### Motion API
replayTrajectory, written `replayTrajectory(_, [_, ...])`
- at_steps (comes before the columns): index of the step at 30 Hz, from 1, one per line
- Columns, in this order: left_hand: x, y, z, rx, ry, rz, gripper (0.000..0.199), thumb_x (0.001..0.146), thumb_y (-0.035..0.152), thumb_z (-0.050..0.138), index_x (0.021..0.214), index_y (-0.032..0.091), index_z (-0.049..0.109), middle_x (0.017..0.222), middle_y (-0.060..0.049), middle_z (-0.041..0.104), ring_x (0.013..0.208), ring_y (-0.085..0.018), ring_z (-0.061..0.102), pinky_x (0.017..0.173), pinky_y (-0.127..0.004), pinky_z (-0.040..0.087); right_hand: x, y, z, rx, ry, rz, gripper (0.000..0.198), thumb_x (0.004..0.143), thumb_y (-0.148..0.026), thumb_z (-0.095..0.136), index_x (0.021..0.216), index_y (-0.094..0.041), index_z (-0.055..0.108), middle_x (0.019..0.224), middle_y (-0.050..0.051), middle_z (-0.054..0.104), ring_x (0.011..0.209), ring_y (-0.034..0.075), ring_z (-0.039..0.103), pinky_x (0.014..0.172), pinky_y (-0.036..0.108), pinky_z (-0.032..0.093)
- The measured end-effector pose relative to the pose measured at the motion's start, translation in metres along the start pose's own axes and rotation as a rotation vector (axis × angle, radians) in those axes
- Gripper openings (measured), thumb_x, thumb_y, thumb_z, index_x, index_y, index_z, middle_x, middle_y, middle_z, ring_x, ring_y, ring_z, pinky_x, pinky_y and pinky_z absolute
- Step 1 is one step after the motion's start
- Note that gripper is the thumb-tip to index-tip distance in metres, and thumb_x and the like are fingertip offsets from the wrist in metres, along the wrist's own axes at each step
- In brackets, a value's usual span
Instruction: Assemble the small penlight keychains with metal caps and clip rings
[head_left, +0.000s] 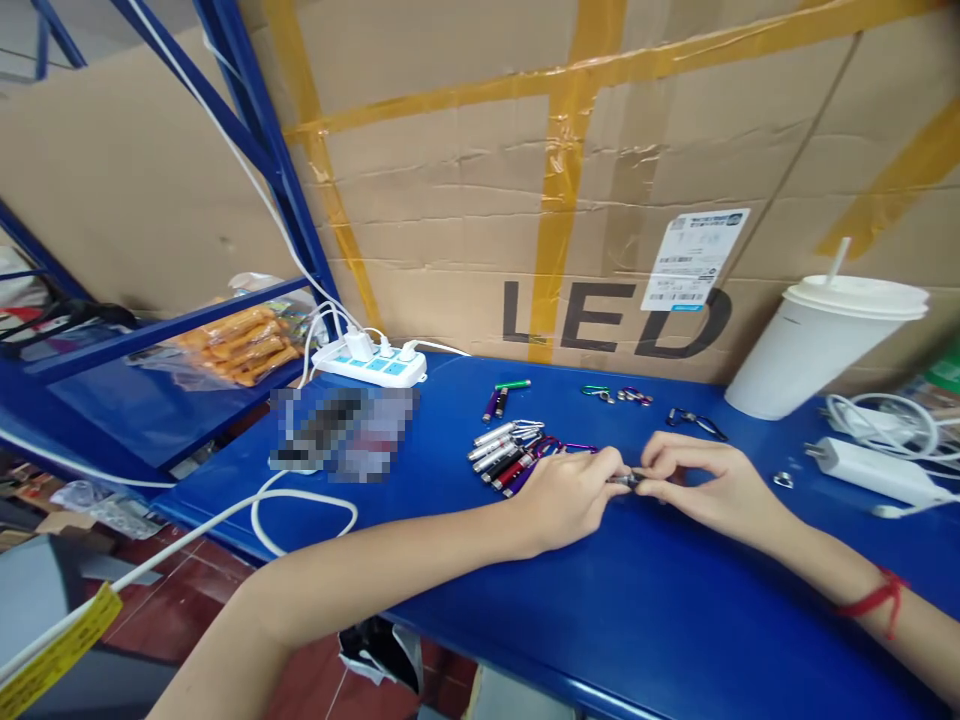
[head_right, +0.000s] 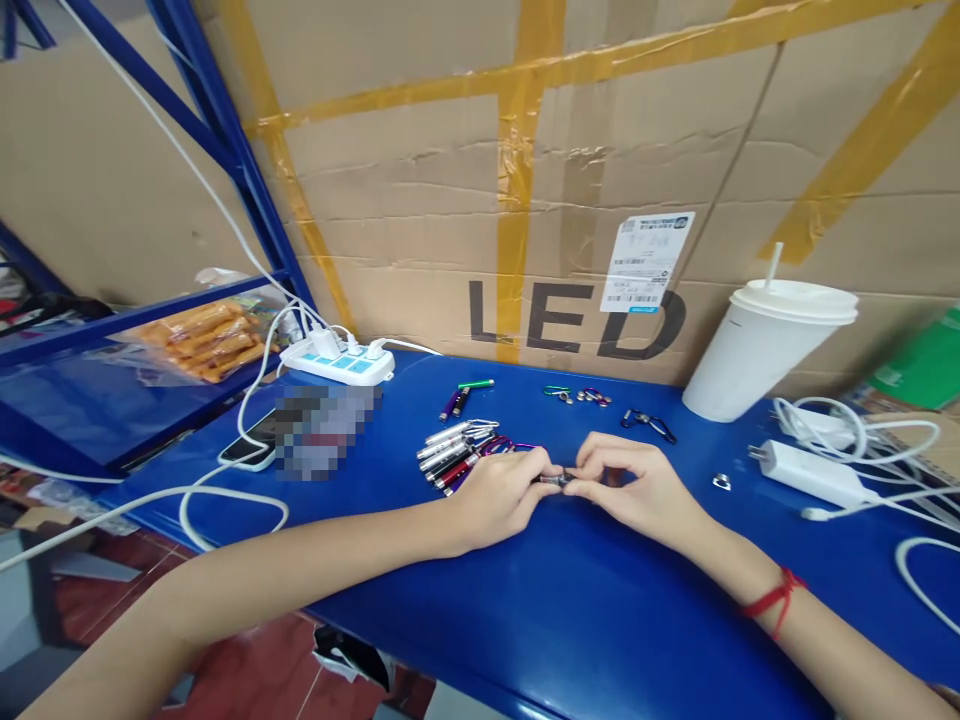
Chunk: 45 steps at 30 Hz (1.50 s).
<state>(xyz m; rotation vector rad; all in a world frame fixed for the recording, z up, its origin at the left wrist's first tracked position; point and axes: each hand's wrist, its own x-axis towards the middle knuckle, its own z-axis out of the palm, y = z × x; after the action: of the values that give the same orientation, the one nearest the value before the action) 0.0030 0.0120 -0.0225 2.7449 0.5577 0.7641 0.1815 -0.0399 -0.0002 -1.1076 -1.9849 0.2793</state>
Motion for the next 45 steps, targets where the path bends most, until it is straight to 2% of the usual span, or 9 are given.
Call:
replayTrajectory(6, [-0.001, 0.001, -0.002, -0.009, 0.006, -0.01, 0.02, 0.088, 0.029, 0.026, 0.096, 0.019, 0.041, 0.101, -0.004, 0.064, 0.091, -0.017, 0.063, 0.072, -0.027, 0.052, 0.0, 0.003, 0.004, 0.115, -0.049, 0.24, 0.038, 0.072, -0.044, 0.063, 0.051, -0.013, 0.054, 0.061, 0.004, 0.051, 0.046, 0.008, 0.049, 0.042, 0.019, 0.04])
replayTrajectory(12, [-0.002, 0.003, -0.006, 0.0, -0.015, -0.02, 0.026, 0.088, 0.026, 0.025, 0.11, 0.02, 0.039, 0.101, -0.003, 0.064, 0.093, -0.018, 0.062, 0.077, -0.03, 0.053, 0.004, 0.005, 0.01, 0.129, -0.032, 0.388, 0.049, 0.073, -0.053, 0.058, 0.045, -0.014, 0.049, 0.055, 0.007, 0.05, 0.052, 0.011, 0.049, 0.05, 0.023, 0.04])
replayTrajectory(21, [-0.002, 0.0, -0.007, 0.052, -0.042, -0.052, 0.024, 0.088, 0.025, 0.025, 0.099, 0.016, 0.044, 0.089, -0.003, 0.065, 0.083, -0.019, 0.064, 0.067, -0.033, 0.054, -0.005, 0.029, 0.013, 0.139, -0.043, 0.482, 0.046, 0.067, -0.053, 0.064, 0.045, -0.015, 0.051, 0.053, 0.006, 0.048, 0.049, 0.012, 0.046, 0.047, 0.024, 0.038])
replayTrajectory(25, [-0.001, -0.002, -0.005, 0.058, -0.031, -0.063, 0.025, 0.088, 0.026, 0.024, 0.098, 0.016, 0.044, 0.089, -0.002, 0.064, 0.08, -0.02, 0.064, 0.066, -0.035, 0.055, -0.002, 0.027, 0.016, 0.152, 0.0, 0.574, 0.041, 0.057, -0.052, 0.071, 0.048, -0.015, 0.056, 0.055, 0.005, 0.051, 0.045, 0.01, 0.045, 0.044, 0.023, 0.038])
replayTrajectory(31, [-0.002, -0.003, -0.003, 0.034, -0.005, -0.107, 0.031, 0.088, 0.028, 0.019, 0.102, 0.016, 0.044, 0.093, -0.003, 0.063, 0.081, -0.02, 0.064, 0.066, -0.036, 0.055, 0.012, 0.014, 0.014, 0.213, 0.15, 0.842, 0.053, 0.034, -0.057, 0.077, 0.063, -0.014, 0.065, 0.05, 0.006, 0.056, 0.041, 0.014, 0.049, 0.041, 0.025, 0.042])
replayTrajectory(34, [-0.001, -0.004, -0.007, -0.018, -0.016, -0.157, 0.033, 0.088, 0.031, 0.017, 0.105, 0.018, 0.042, 0.095, -0.003, 0.063, 0.083, -0.02, 0.063, 0.068, -0.036, 0.055, 0.014, 0.016, 0.01, 0.17, 0.156, 0.776, 0.045, 0.039, -0.049, 0.078, 0.066, -0.015, 0.069, 0.058, 0.008, 0.06, 0.043, 0.014, 0.051, 0.042, 0.025, 0.045])
replayTrajectory(39, [-0.001, -0.004, -0.015, -0.116, -0.014, -0.233, 0.034, 0.088, 0.033, 0.016, 0.108, 0.021, 0.041, 0.102, -0.004, 0.062, 0.088, -0.02, 0.062, 0.071, -0.035, 0.054, 0.018, 0.015, 0.005, 0.117, 0.087, 0.514, 0.029, 0.055, -0.042, 0.075, 0.064, -0.015, 0.071, 0.082, 0.012, 0.061, 0.053, 0.015, 0.054, 0.044, 0.025, 0.048])
replayTrajectory(42, [-0.001, -0.003, -0.018, -0.175, -0.019, -0.28, 0.034, 0.088, 0.034, 0.018, 0.109, 0.022, 0.042, 0.105, -0.003, 0.062, 0.09, -0.018, 0.061, 0.073, -0.032, 0.053, 0.025, 0.01, 0.004, 0.133, -0.017, 0.4, 0.021, 0.069, -0.035, 0.068, 0.067, -0.015, 0.07, 0.083, 0.012, 0.058, 0.053, 0.012, 0.053, 0.048, 0.025, 0.047])
replayTrajectory(45, [-0.001, 0.0, -0.02, -0.235, -0.002, -0.301, 0.033, 0.088, 0.034, 0.02, 0.112, 0.024, 0.042, 0.107, -0.003, 0.06, 0.091, -0.016, 0.06, 0.076, -0.029, 0.052, 0.031, 0.001, 0.0, 0.147, -0.052, 0.296, 0.018, 0.074, -0.032, 0.064, 0.07, -0.015, 0.069, 0.078, 0.009, 0.055, 0.051, 0.01, 0.052, 0.047, 0.024, 0.045])
